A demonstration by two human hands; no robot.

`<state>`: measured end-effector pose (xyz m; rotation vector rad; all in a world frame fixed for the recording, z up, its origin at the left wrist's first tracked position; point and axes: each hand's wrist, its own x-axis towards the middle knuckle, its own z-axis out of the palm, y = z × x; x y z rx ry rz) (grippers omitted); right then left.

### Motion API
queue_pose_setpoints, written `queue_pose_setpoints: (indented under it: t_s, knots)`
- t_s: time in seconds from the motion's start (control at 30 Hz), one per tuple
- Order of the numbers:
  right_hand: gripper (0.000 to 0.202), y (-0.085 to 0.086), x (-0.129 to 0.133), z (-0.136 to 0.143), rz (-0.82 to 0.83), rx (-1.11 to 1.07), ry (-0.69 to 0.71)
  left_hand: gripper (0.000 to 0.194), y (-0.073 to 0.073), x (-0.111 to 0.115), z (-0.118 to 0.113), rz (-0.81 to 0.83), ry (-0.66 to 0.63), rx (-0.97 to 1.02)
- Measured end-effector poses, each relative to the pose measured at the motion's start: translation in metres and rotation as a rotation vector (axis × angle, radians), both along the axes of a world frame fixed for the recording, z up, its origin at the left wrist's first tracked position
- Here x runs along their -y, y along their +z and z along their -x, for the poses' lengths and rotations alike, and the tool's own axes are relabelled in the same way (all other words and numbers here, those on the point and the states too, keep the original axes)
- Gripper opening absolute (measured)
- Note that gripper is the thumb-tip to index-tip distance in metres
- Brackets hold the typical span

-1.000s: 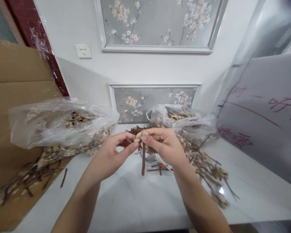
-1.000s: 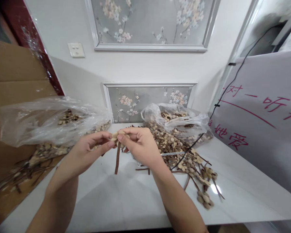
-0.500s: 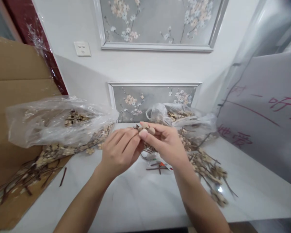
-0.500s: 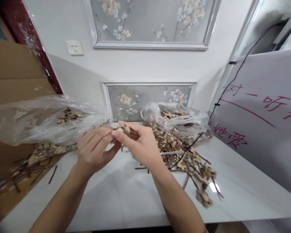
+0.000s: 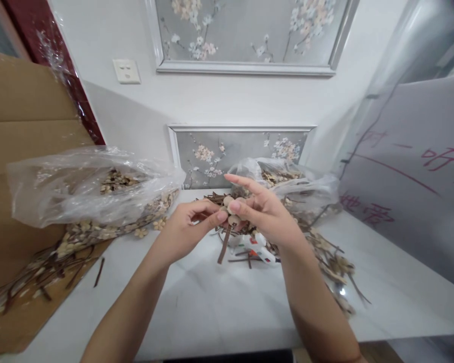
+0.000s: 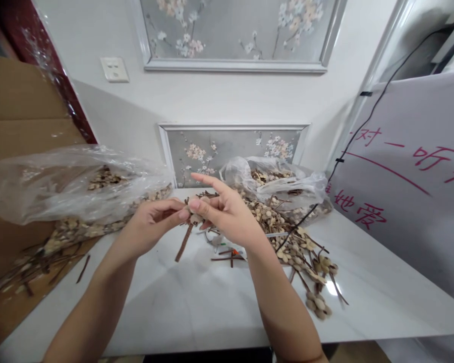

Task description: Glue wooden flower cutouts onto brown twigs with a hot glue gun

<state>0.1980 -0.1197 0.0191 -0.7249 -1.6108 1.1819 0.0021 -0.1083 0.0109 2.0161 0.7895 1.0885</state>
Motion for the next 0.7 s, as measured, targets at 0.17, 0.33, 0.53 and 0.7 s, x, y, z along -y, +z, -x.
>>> queue_pose_setpoints:
  t_s: [0.17,0.33,0.53,0.7]
  knots:
    - [0.08,-0.001,-0.009,-0.004,0.063,0.065,-0.115,0.022,-0.009,-0.009,-0.004,-0.127,0.158,0.015]
    - [0.093,-0.005,-0.024,-0.009,0.122,0.013,0.014,0.023,-0.019,-0.027,-0.008,-0.001,0.16,0.167]
    - [0.089,-0.012,-0.033,-0.014,0.079,0.018,-0.016,0.03,-0.023,-0.042,-0.004,0.14,0.147,0.209]
    - [0.056,-0.011,-0.037,-0.024,-0.095,0.115,-0.222,0.031,-0.022,-0.048,0.004,0.165,0.157,0.14]
